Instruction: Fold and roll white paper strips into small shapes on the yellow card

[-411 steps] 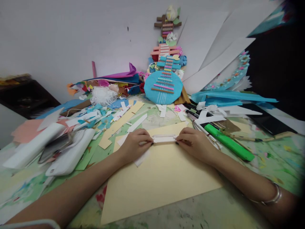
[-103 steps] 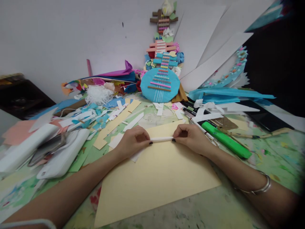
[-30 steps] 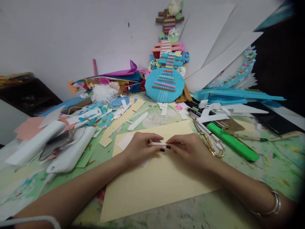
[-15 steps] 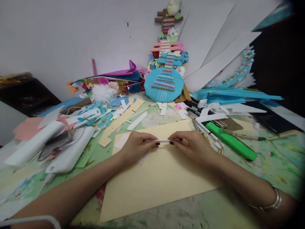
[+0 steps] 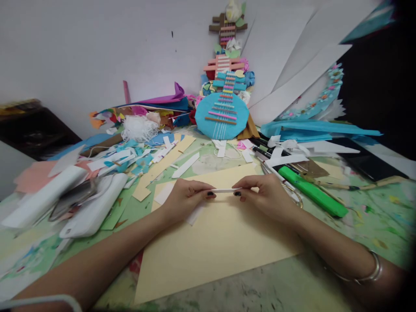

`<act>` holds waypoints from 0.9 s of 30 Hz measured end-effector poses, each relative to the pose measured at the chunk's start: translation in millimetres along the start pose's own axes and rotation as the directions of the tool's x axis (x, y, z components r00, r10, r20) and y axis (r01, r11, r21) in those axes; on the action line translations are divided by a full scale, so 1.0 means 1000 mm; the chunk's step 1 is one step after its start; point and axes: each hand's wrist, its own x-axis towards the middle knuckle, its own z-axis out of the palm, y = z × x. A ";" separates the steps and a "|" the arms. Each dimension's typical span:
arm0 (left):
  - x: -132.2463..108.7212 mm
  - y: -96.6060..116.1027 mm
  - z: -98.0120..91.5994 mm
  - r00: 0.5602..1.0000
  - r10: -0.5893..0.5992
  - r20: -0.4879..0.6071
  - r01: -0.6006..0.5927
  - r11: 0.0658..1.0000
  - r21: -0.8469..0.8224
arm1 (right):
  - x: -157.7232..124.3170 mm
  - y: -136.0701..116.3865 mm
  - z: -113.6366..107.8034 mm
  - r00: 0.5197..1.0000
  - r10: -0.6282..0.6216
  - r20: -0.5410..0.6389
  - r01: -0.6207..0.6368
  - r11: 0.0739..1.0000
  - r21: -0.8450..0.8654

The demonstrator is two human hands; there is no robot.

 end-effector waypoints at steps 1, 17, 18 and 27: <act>0.000 0.000 0.000 1.000 -0.004 0.012 0.005 1.000 -0.008 | 0.000 0.000 0.000 1.000 0.013 -0.001 -0.013 1.000 0.003; 0.001 0.009 -0.002 0.991 -0.092 -0.096 0.094 0.995 0.018 | 0.001 0.003 0.003 0.991 0.058 -0.119 -0.061 0.998 -0.016; 0.002 0.008 -0.003 0.990 -0.089 -0.106 0.091 0.996 0.023 | 0.002 0.003 0.003 0.992 0.061 -0.113 -0.063 0.998 -0.017; 0.002 0.009 -0.002 0.992 -0.090 -0.084 0.091 0.996 0.003 | 0.003 0.001 0.001 0.979 0.071 -0.193 -0.097 0.986 -0.133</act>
